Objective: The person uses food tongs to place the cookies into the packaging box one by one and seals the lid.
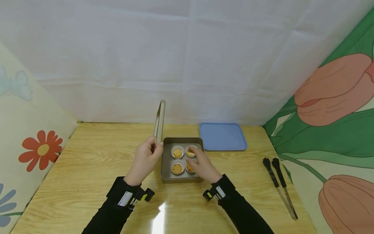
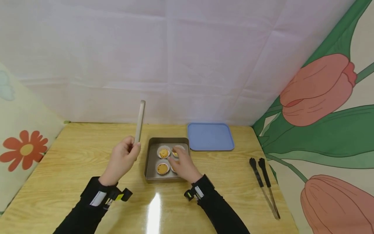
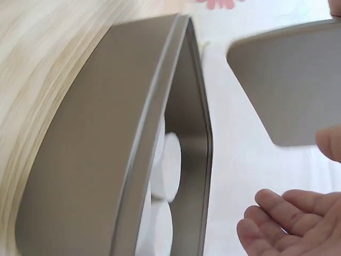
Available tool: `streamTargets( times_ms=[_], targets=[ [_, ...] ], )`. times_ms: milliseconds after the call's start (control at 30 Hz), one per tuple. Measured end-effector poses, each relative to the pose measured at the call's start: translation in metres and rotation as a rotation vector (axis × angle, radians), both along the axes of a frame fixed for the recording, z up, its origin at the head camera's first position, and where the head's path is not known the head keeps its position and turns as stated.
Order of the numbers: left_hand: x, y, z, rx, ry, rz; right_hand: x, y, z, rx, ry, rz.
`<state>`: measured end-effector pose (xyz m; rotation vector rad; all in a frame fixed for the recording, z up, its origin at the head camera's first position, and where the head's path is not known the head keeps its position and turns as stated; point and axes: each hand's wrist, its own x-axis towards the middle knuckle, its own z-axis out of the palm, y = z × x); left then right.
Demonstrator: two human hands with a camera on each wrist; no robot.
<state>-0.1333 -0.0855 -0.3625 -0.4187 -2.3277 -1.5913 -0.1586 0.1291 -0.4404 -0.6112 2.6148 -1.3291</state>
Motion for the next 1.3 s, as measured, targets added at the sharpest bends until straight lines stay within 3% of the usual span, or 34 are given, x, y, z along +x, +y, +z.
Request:
streamTargets(
  times_ms=[67, 200, 367, 467, 600, 767, 933, 1000, 1167, 1300],
  targets=[
    [0.004, 0.006, 0.008, 0.048, -0.004, -0.051, -0.002, -0.003, 0.002, -0.081, -0.069, 0.010],
    [0.001, 0.012, 0.000, 0.187, 0.036, -0.207, -0.009, -0.008, -0.003, -0.224, -0.172, -0.021],
    [0.003, 0.021, 0.000, 0.317, 0.073, -0.392, -0.015, -0.011, -0.010, -0.579, -0.404, -0.048],
    [0.004, 0.024, 0.000, 0.335, 0.047, -0.415, -0.015, -0.011, -0.010, -0.789, -0.510, -0.024],
    [0.005, 0.024, 0.002, 0.372, -0.018, -0.396, -0.014, -0.008, -0.009, -0.942, -0.552, 0.016],
    [0.004, 0.020, -0.002, 0.413, -0.109, -0.394, -0.009, 0.004, -0.008, -0.934, -0.549, -0.023],
    [0.003, 0.013, -0.010, 0.445, -0.246, -0.383, -0.006, 0.019, -0.006, -0.797, -0.420, -0.124],
    [0.001, 0.011, -0.014, 0.443, -0.286, -0.378, -0.005, 0.024, -0.003, -0.725, -0.357, -0.205],
    [-0.006, 0.007, -0.026, 0.351, -0.317, -0.355, -0.005, 0.030, 0.005, -0.626, -0.197, -0.328],
    [-0.013, 0.007, -0.038, 0.172, -0.311, -0.233, -0.006, 0.029, 0.009, -0.580, -0.084, -0.329]
  ],
)
